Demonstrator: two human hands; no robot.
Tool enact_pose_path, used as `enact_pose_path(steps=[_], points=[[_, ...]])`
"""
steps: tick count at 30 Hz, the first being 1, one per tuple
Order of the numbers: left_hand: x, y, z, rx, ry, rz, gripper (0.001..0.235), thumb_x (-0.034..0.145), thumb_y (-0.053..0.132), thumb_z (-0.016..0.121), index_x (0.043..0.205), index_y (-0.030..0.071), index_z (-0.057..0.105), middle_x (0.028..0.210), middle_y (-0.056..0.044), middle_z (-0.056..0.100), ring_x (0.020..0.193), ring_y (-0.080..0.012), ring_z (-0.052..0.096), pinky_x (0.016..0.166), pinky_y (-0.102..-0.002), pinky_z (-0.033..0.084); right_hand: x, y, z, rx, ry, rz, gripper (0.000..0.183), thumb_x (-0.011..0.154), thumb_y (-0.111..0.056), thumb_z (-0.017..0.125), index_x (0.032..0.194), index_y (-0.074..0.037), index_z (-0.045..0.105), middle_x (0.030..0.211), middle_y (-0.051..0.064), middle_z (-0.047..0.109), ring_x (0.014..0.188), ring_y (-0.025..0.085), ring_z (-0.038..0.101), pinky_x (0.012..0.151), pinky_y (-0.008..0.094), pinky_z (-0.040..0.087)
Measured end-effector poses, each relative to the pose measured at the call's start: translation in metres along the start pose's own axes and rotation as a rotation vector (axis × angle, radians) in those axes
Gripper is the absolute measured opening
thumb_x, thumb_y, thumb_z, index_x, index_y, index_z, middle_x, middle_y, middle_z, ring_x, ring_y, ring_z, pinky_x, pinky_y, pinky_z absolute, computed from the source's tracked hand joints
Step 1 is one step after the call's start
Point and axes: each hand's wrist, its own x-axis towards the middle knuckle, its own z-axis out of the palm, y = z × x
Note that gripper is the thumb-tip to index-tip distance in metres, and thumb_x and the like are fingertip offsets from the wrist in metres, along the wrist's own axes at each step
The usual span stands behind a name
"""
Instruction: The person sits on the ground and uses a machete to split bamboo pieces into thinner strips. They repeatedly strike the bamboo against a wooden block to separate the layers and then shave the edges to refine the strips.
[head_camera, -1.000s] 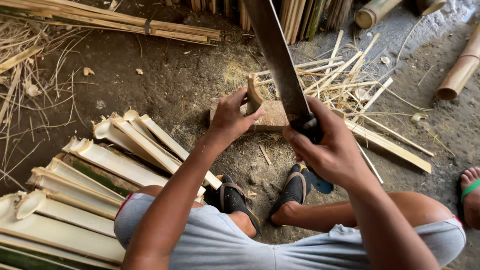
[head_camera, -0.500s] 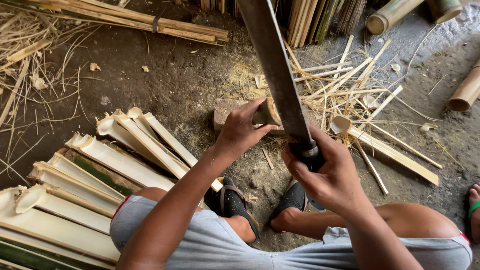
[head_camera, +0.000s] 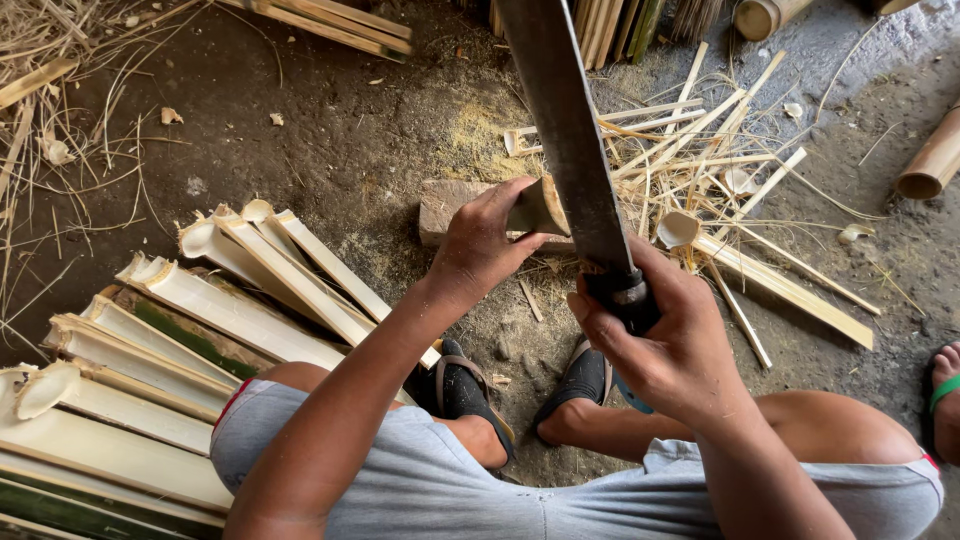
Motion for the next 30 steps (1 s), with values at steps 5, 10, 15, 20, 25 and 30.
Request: enact_pose_path(steps=[5,10,15,20,25,30], points=[[-0.001,0.001,-0.001,-0.001,0.006,0.000,0.067,0.080,0.017,0.090,0.135,0.006,0.054,0.119,-0.016,0.072,0.110,-0.0293,0.073,0.095,-0.037,0.062,0.000,-0.006,0.003,-0.004,-0.002,-0.040,0.033,0.091,-0.007,0.069,0.123,-0.002,0.063,0.081,-0.006,0.059,0.069,0.002,0.050,0.058,0.019,0.041],[-0.004,-0.005,0.005,0.034,0.043,0.014,0.068,0.078,0.018,0.091,0.134,0.006,0.053,0.119,-0.018,0.072,0.109,-0.0307,0.073,0.094,-0.038,0.062,-0.002,-0.003,0.002,-0.124,0.037,-0.033,0.031,0.091,-0.008,0.071,0.121,-0.002,0.064,0.075,-0.004,0.057,0.064,0.003,0.047,0.054,0.022,0.038],[-0.005,-0.011,0.013,-0.018,0.072,0.017,0.065,0.079,0.012,0.089,0.134,0.004,0.054,0.115,-0.017,0.072,0.106,-0.0299,0.074,0.092,-0.036,0.060,-0.001,-0.012,0.002,-0.346,0.038,-0.078,0.036,0.089,-0.010,0.072,0.122,-0.003,0.059,0.066,0.002,0.055,0.055,0.009,0.050,0.051,0.027,0.040],[0.004,-0.012,0.008,-0.037,0.110,0.092,0.050,0.083,0.007,0.086,0.126,0.002,0.062,0.109,-0.015,0.075,0.100,-0.0259,0.077,0.083,-0.031,0.061,0.004,-0.057,0.005,-0.421,0.100,-0.135,0.030,0.089,-0.015,0.073,0.106,-0.004,0.051,0.060,0.005,0.054,0.047,0.015,0.054,0.045,0.032,0.041],[-0.006,-0.017,0.018,-0.081,0.074,0.040,0.038,0.091,0.005,0.080,0.125,0.003,0.064,0.103,-0.010,0.076,0.089,-0.0197,0.078,0.075,-0.026,0.062,0.010,-0.049,0.008,-0.488,0.061,-0.072,0.031,0.091,-0.014,0.072,0.103,-0.002,0.046,0.061,0.009,0.057,0.047,0.022,0.057,0.044,0.037,0.043],[0.004,-0.023,0.021,-0.052,0.146,0.056,0.043,0.083,0.005,0.083,0.122,0.000,0.064,0.099,-0.012,0.076,0.084,-0.0210,0.075,0.071,-0.028,0.060,0.000,0.010,0.002,-0.477,0.111,-0.092,0.031,0.089,-0.014,0.072,0.101,-0.002,0.046,0.061,0.010,0.058,0.047,0.025,0.059,0.046,0.039,0.045]])
